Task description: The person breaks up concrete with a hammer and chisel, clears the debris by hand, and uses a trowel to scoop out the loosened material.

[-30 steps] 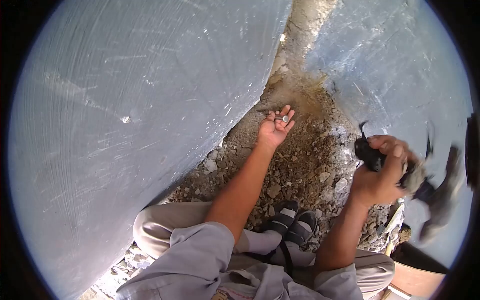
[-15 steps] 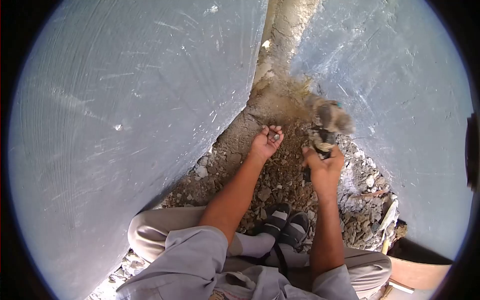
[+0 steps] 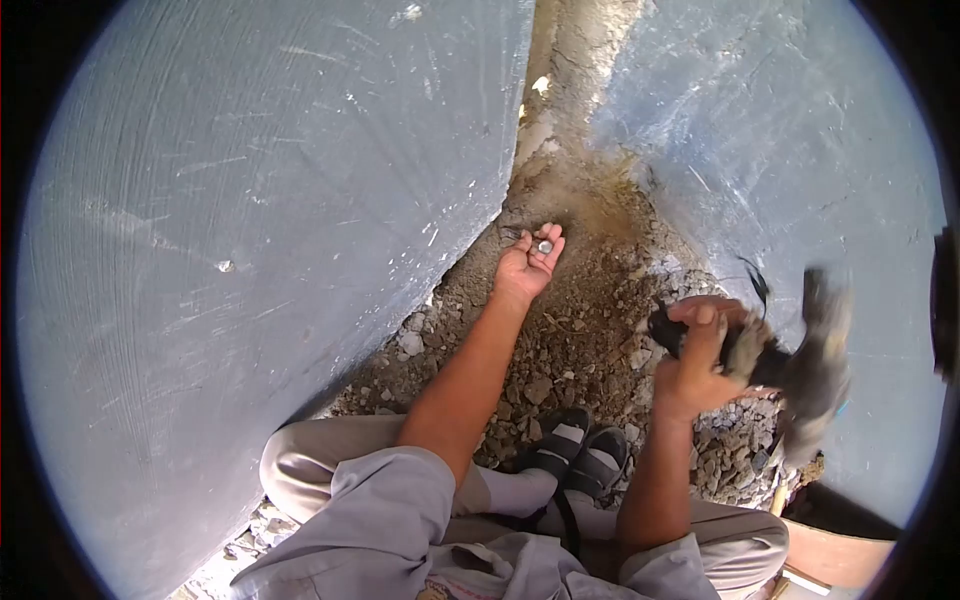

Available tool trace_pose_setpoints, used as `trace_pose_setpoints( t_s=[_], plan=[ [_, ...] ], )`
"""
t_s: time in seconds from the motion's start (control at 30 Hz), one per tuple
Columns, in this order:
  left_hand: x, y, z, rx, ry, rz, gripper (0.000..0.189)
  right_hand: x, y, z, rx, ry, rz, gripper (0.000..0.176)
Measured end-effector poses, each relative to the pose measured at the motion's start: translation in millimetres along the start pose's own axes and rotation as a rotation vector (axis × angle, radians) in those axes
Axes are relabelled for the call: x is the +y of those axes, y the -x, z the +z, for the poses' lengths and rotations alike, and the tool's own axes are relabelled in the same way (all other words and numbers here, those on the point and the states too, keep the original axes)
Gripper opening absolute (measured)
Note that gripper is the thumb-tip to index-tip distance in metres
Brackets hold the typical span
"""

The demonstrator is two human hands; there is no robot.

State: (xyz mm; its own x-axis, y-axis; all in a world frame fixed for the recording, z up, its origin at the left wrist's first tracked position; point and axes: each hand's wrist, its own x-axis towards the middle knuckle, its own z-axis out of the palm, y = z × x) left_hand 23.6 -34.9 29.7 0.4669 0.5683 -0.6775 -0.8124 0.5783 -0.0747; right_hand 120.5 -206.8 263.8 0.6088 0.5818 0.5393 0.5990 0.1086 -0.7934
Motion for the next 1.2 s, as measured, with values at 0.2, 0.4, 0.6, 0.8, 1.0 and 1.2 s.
trace_pose_setpoints(
  t_s=[0.2, 0.4, 0.6, 0.8, 1.0, 1.2],
  plan=[
    [-7, -9, -38, 0.091, -0.137, -0.012, 0.023, 121, 114, 79, -0.616, 0.097, 0.707, 0.019],
    [-10, -13, -41, -0.089, -0.168, -0.07, 0.029, 22, 38, 37, -0.207, -0.243, 0.574, 0.013],
    [9, -10, -9, -0.001, -0.151, -0.004, 0.031, 9, 10, 41, 0.311, -0.4, 0.044, 0.015],
    [13, -34, -29, -0.057, -0.133, -0.119, 0.026, 103, 96, 92, -0.513, -0.024, 0.757, 0.023],
    [11, -12, -9, -0.039, -0.176, -0.034, 0.029, -4, 19, 31, -0.121, -0.117, 0.368, 0.01],
    [11, -10, -7, -0.043, -0.155, -0.021, 0.024, 61, 48, 58, -0.037, -0.185, 0.344, 0.016]
  ],
)
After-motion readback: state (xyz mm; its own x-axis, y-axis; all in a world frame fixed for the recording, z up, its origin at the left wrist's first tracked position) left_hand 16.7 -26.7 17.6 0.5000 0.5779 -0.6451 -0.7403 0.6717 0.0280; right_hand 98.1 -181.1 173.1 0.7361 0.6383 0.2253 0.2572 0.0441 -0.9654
